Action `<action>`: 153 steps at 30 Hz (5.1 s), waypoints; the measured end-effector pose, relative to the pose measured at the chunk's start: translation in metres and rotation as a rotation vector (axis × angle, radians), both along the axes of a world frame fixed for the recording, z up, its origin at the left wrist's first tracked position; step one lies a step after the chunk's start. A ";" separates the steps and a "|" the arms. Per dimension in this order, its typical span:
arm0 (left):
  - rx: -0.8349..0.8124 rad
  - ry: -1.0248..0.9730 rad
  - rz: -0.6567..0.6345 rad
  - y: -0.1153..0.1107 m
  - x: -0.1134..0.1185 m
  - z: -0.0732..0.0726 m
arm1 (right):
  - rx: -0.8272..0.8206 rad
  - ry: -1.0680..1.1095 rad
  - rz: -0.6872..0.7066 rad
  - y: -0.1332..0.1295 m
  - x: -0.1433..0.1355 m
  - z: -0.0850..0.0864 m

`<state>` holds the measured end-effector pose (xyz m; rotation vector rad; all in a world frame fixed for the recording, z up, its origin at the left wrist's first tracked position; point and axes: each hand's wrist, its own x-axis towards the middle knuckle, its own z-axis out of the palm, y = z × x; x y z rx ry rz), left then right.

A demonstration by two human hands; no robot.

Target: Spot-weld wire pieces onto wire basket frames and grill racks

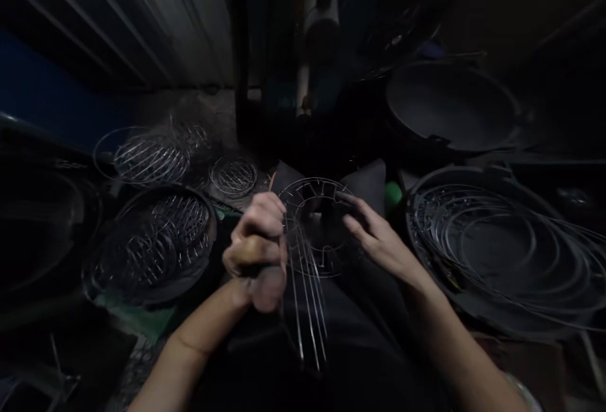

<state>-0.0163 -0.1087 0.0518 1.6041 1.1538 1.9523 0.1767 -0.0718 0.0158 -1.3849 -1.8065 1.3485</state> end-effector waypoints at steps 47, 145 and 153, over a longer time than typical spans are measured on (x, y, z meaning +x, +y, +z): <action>-0.880 0.730 -0.273 0.078 -0.060 -0.080 | -0.202 0.003 -0.495 -0.015 0.049 -0.055; -1.043 -0.027 -0.370 0.105 -0.095 -0.040 | -0.431 0.309 -0.525 0.020 0.034 -0.034; -0.997 -0.015 -0.298 0.162 -0.078 -0.024 | -0.326 0.400 -0.576 0.054 0.035 -0.034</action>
